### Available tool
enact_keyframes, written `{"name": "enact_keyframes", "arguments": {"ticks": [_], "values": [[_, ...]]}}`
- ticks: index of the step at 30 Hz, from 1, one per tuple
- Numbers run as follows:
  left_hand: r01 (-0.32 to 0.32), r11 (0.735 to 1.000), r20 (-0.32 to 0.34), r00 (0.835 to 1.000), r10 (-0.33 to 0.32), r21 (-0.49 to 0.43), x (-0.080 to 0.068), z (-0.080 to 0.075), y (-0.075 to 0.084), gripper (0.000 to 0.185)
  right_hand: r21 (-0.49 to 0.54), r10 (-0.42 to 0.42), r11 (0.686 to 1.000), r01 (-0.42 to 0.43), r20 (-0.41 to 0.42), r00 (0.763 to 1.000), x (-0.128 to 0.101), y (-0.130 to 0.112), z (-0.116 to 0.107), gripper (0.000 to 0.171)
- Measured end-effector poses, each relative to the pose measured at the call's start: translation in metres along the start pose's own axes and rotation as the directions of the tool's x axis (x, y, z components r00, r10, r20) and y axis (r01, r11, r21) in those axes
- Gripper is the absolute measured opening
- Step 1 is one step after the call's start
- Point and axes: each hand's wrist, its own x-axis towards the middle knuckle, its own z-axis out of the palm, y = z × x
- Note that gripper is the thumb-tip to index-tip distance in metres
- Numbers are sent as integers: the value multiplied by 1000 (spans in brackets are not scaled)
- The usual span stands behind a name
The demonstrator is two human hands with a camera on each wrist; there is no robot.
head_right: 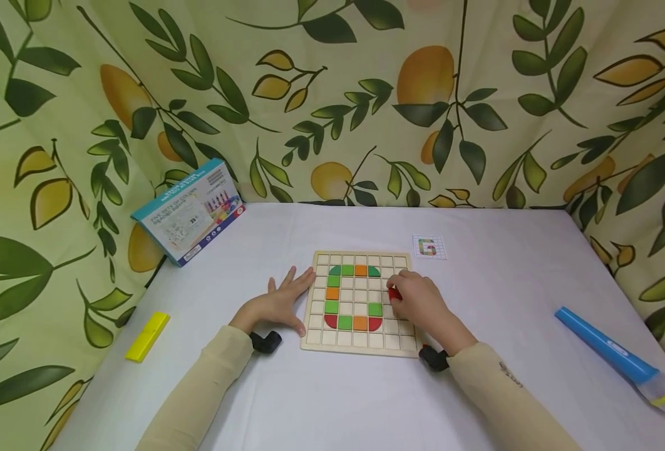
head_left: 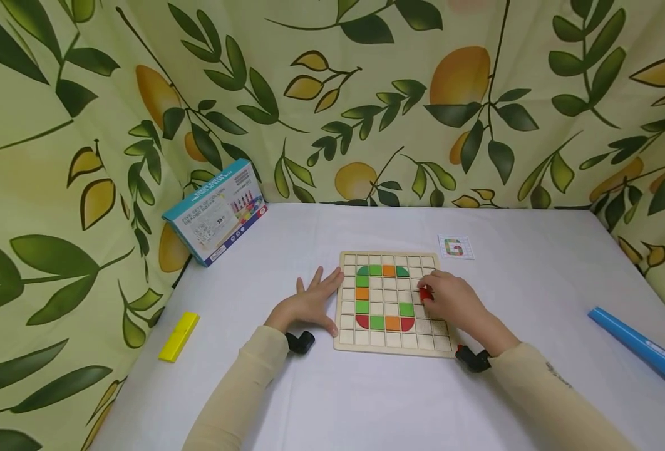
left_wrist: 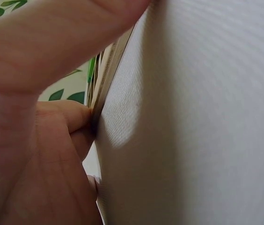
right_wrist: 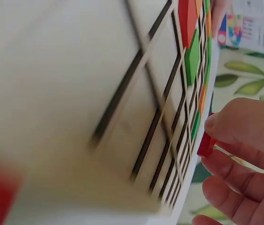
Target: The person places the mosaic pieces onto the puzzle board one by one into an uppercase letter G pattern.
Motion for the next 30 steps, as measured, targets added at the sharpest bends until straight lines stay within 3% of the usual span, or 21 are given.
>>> {"name": "enact_keyframes", "arguments": {"ticks": [8,15,23,30], "values": [[17,1000,6,1000,-17,20,0,2,2,129,28,-20,999,17,90,996,21,-18,13,20],[22,1000,2,1000,-23,21,-1,-1,4,129,49,-38,998,34,90,995,26,-22,16,21],[13,1000,8,1000,-13,21,-2,-1,6,129,53,-35,998,31,83,996,20,-19,11,20],[-15,1000,17,1000,15,8,-3,-5,2,129,54,51,997,-55,67,996,-4,-4,-18,26]]}}
